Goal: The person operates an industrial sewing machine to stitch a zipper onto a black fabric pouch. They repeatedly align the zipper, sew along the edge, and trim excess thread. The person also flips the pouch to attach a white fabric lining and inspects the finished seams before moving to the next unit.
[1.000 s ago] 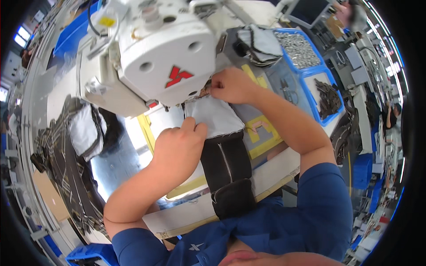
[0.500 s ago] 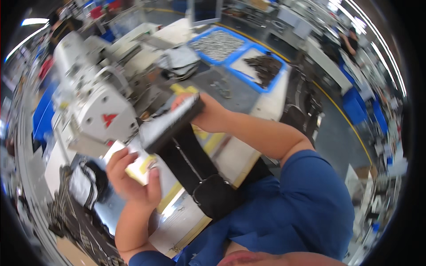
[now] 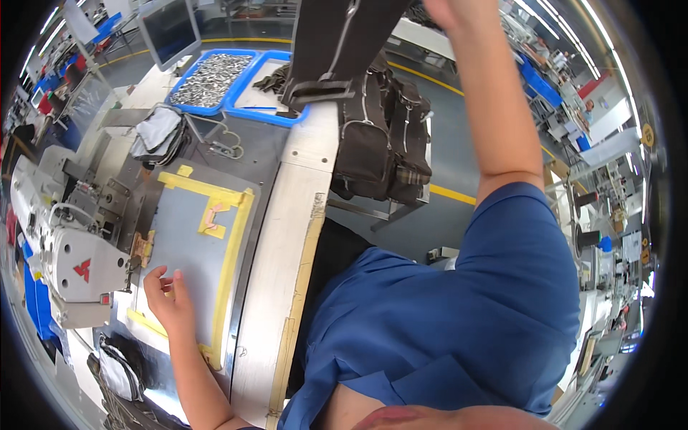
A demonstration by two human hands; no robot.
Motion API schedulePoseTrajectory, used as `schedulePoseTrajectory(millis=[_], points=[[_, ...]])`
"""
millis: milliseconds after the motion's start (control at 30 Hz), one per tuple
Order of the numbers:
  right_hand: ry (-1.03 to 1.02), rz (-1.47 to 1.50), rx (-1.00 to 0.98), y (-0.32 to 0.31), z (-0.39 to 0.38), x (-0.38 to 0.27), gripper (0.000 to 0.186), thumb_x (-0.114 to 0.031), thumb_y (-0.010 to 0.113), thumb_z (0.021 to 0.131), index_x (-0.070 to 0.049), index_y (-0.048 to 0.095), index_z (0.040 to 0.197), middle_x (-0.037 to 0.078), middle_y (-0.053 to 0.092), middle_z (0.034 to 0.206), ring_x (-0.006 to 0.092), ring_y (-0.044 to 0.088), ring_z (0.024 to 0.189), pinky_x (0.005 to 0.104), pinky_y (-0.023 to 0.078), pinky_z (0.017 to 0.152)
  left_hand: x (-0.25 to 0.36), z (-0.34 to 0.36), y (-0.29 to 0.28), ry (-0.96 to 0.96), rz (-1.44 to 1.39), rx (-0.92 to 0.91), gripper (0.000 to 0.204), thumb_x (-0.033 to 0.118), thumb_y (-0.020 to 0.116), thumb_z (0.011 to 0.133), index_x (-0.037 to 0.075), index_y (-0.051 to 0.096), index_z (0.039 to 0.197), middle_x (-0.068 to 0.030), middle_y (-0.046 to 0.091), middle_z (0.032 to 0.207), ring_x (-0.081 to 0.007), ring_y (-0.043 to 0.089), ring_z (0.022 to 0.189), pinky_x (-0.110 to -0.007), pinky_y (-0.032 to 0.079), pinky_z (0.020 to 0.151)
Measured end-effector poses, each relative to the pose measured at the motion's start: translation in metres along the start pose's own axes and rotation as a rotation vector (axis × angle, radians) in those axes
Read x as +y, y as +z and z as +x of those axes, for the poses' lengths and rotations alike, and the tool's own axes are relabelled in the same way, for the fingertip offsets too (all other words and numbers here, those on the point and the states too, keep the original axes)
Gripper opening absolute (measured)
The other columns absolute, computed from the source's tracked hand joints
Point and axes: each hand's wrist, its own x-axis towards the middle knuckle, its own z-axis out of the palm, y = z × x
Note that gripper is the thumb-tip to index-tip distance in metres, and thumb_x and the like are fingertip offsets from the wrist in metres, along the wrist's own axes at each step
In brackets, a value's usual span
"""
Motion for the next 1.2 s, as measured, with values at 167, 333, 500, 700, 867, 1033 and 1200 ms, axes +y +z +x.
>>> schedulePoseTrajectory(millis=[167, 333, 500, 700, 867, 1033, 1200], points=[[-0.328, -0.147, 0.172, -0.036, -0.012, -0.028, 0.025, -0.012, 0.066, 0.108, -0.001, 0.065, 0.130, 0.010, 0.076, 0.120, 0.0208, 0.073, 0.106, 0.0368, 0.058, 0.098, -0.012, 0.006, 0.013, -0.091, 0.018, -0.054, 0.024, 0.013, 0.072, 0.101, -0.001, 0.066, 0.120, -0.0107, 0.065, 0.107, -0.0197, 0.060, 0.086, -0.033, 0.051, 0.077], [-0.181, -0.211, 0.331, -0.085, -0.042, -0.015, 0.024, -0.011, 0.066, 0.107, 0.000, 0.065, 0.129, 0.012, 0.076, 0.120, 0.0216, 0.073, 0.105, 0.0372, 0.058, 0.096, -0.016, -0.001, -0.001, -0.095, 0.079, -0.049, 0.023, 0.012, 0.071, 0.103, -0.002, 0.065, 0.120, -0.0109, 0.065, 0.108, -0.0197, 0.059, 0.086, -0.033, 0.052, 0.078], [-0.014, -0.404, 0.577, -0.152, -0.067, -0.001, 0.020, -0.011, 0.069, 0.105, 0.000, 0.066, 0.122, 0.015, 0.076, 0.119, 0.0241, 0.072, 0.106, 0.0379, 0.058, 0.096, -0.017, -0.003, 0.008, -0.068, 0.100, -0.052, 0.023, 0.012, 0.071, 0.102, -0.002, 0.065, 0.119, -0.0108, 0.064, 0.110, -0.0200, 0.058, 0.086, -0.034, 0.051, 0.079], [0.309, -0.883, 0.726, -0.299, -0.103, 0.119, 0.039, -0.034, 0.073, 0.103, 0.004, 0.071, 0.112, 0.010, 0.074, 0.100, 0.0182, 0.067, 0.089, 0.0366, 0.053, 0.081, -0.021, -0.004, -0.005, -0.024, 0.180, -0.060, 0.024, 0.010, 0.071, 0.101, -0.002, 0.064, 0.121, -0.0120, 0.063, 0.113, -0.0219, 0.058, 0.088, -0.034, 0.051, 0.079], [0.699, -1.507, 0.919, -0.515, -0.149, 0.190, 0.073, -0.061, 0.063, 0.102, 0.007, 0.070, 0.127, 0.018, 0.076, 0.107, 0.0268, 0.070, 0.091, 0.0412, 0.054, 0.078, -0.002, 0.002, 0.021, -0.060, 0.137, -0.159, 0.035, 0.006, 0.073, 0.097, 0.000, 0.063, 0.130, -0.0146, 0.061, 0.123, -0.0281, 0.060, 0.099, -0.037, 0.053, 0.086], [0.783, -0.794, 0.668, -0.319, -0.174, 0.288, 0.056, -0.052, 0.057, 0.108, 0.001, 0.076, 0.108, 0.015, 0.073, 0.093, 0.0234, 0.069, 0.088, 0.0378, 0.054, 0.079, 0.056, -0.033, -0.052, -0.085, 0.358, -0.175, 0.040, 0.010, 0.077, 0.092, 0.002, 0.066, 0.129, -0.0186, 0.064, 0.128, -0.0387, 0.063, 0.112, -0.045, 0.053, 0.098], [0.628, -0.529, 0.370, -0.200, -0.169, 0.287, 0.041, -0.035, 0.065, 0.108, -0.005, 0.067, 0.136, 0.011, 0.073, 0.129, 0.0189, 0.070, 0.112, 0.0331, 0.054, 0.092, 0.025, -0.079, -0.103, -0.209, 0.611, 0.077, 0.032, 0.018, 0.080, 0.089, 0.002, 0.071, 0.116, -0.0185, 0.071, 0.115, -0.0436, 0.066, 0.109, -0.050, 0.052, 0.094]])
